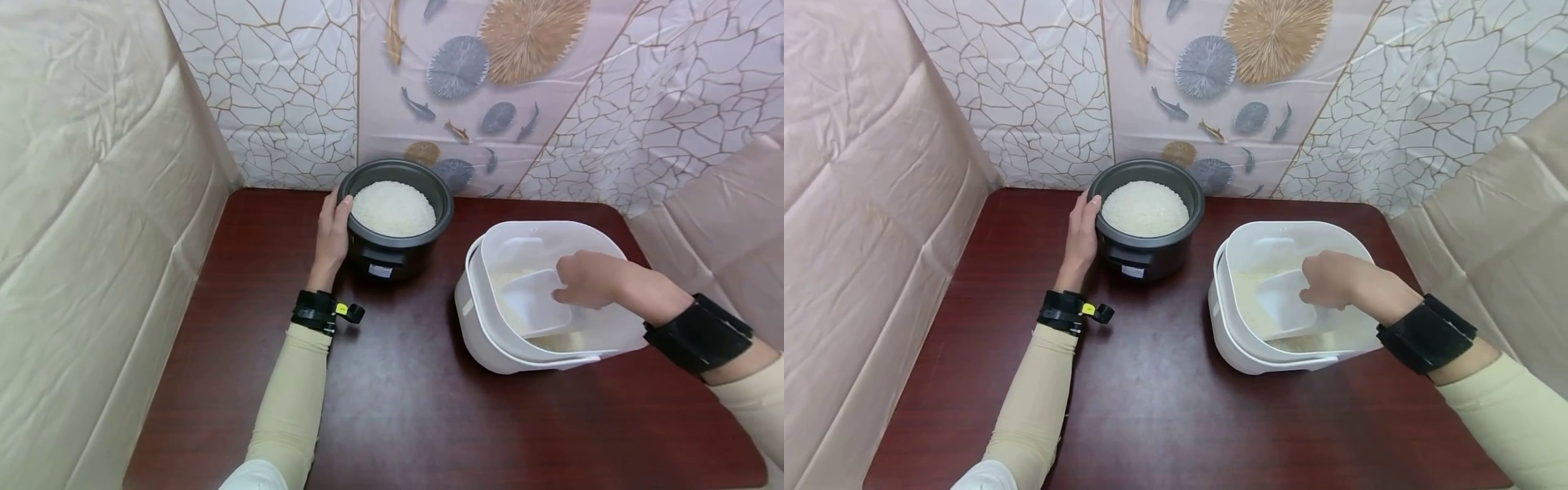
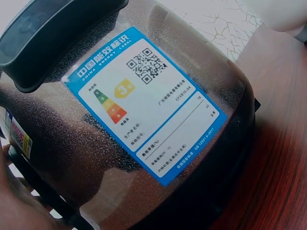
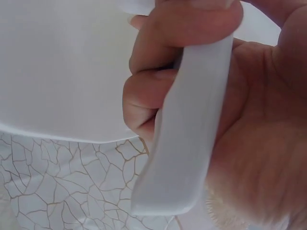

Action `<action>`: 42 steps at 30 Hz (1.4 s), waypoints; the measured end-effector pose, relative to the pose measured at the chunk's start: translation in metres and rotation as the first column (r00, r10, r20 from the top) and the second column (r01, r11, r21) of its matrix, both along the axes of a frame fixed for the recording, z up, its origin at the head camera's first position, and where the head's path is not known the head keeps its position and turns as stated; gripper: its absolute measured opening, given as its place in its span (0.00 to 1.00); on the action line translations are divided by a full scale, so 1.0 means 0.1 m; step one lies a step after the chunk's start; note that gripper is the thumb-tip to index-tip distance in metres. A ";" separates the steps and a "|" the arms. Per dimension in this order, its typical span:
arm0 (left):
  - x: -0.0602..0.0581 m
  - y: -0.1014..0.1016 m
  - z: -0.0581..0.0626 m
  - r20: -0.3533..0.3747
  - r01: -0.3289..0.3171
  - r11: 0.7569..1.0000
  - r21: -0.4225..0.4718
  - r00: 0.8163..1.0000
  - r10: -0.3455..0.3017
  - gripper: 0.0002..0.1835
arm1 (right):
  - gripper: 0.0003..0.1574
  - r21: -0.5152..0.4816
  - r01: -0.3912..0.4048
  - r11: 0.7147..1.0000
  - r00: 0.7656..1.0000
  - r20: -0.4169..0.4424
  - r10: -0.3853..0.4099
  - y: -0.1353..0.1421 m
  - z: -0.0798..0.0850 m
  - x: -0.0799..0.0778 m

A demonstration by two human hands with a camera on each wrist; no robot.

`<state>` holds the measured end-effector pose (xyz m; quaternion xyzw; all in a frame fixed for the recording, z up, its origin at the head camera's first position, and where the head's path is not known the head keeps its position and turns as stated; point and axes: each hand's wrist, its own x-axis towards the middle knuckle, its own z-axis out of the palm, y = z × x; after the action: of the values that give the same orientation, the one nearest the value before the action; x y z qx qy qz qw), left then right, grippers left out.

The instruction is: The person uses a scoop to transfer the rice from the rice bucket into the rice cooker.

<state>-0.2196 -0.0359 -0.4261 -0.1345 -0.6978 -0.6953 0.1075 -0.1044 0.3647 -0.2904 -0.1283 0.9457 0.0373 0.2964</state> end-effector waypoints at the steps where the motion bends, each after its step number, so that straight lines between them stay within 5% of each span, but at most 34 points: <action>1: 0.00 0.00 0.00 0.002 0.000 1.000 -0.001 1.000 0.000 0.30 | 0.17 -0.005 0.017 1.000 1.000 0.017 -0.017 -0.01 0.00 -0.01; 5: 0.04 -0.01 0.05 0.011 0.006 1.000 -0.001 1.000 -0.006 0.30 | 0.19 -0.020 0.068 0.998 0.996 0.057 -0.066 -0.03 0.02 -0.04; 15: 0.05 0.01 0.05 0.018 0.013 1.000 -0.003 1.000 -0.013 0.29 | 0.18 -0.096 0.081 0.992 0.997 -0.008 -0.082 -0.02 -0.14 -0.14; 20: 0.05 0.02 0.05 0.018 0.014 1.000 -0.003 1.000 -0.013 0.30 | 0.15 -0.143 -0.016 0.990 0.994 -0.112 0.000 0.01 -0.30 -0.22; 25: 0.04 0.00 0.06 0.006 0.009 1.000 -0.002 1.000 -0.009 0.30 | 0.13 -0.142 -0.130 0.981 0.967 -0.236 0.094 0.01 -0.36 -0.31; 35: 0.01 0.01 0.07 -0.008 -0.017 1.000 -0.004 1.000 0.017 0.30 | 0.09 -0.163 -0.188 0.969 0.954 -0.263 0.141 0.04 -0.38 -0.45; 42: 0.02 0.02 0.05 0.001 0.001 1.000 -0.012 1.000 -0.001 0.31 | 0.10 -0.162 -0.177 0.971 0.968 -0.209 0.142 0.06 -0.38 -0.50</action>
<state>-0.2180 -0.0340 -0.4213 -0.1351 -0.7020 -0.6912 0.1059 -0.1540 0.3707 -0.3280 -0.2259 0.9563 -0.0116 0.1852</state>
